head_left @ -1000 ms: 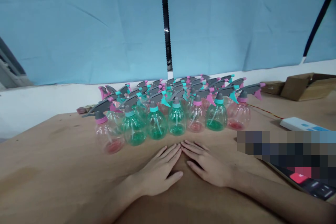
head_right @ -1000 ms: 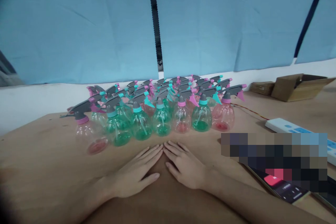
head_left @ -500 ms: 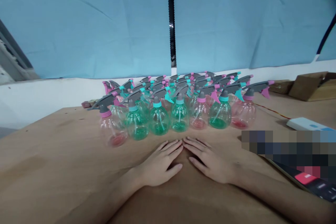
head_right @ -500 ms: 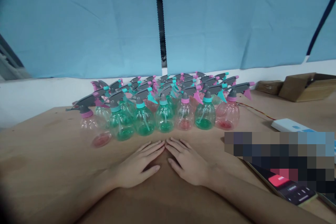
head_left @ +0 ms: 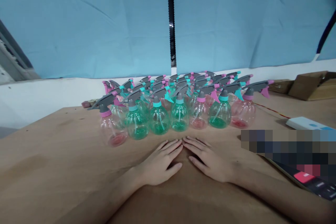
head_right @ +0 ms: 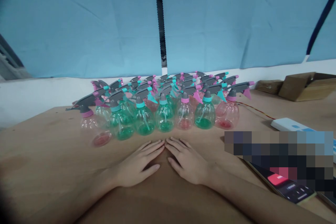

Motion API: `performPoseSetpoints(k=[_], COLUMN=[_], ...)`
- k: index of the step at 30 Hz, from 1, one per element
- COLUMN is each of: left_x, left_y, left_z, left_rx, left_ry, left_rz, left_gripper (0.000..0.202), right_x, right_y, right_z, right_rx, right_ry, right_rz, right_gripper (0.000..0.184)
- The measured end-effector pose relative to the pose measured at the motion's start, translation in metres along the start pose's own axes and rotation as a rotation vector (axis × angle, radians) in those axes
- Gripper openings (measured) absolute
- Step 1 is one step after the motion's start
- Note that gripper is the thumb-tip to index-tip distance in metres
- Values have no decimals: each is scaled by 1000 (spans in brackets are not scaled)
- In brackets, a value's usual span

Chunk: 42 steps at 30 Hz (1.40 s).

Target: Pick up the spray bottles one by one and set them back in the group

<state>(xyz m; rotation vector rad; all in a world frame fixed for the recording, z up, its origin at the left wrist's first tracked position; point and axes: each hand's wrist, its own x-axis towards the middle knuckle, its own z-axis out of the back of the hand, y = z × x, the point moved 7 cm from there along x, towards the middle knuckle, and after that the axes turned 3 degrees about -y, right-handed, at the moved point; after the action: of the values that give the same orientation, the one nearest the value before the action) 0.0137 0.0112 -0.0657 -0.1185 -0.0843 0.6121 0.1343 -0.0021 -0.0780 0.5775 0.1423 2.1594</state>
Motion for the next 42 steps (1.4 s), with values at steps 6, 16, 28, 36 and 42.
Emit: performPoseSetpoints(k=[6,16,28,36,42], left_x=[0,1,1,1,1], left_y=[0,0,-2,-2,-2], left_z=[1,1,2,4,5], left_rx=[2,10,6,-11,-21], left_ry=[4,-1,25,-2,-46], left_rz=[1,2,14,4,-14], left_gripper=[56,55,56,55,54], right_x=[1,1,0,0,0], right_y=[0,1,1,1,1], right_z=[0,2,2,2,1], right_rx=[-9,-41,-60,-52,-61], right_ry=[13,8,16,-1,-2], right_rz=[-7,-1,-10,-1,10], right_gripper=[47,47,47,47,47])
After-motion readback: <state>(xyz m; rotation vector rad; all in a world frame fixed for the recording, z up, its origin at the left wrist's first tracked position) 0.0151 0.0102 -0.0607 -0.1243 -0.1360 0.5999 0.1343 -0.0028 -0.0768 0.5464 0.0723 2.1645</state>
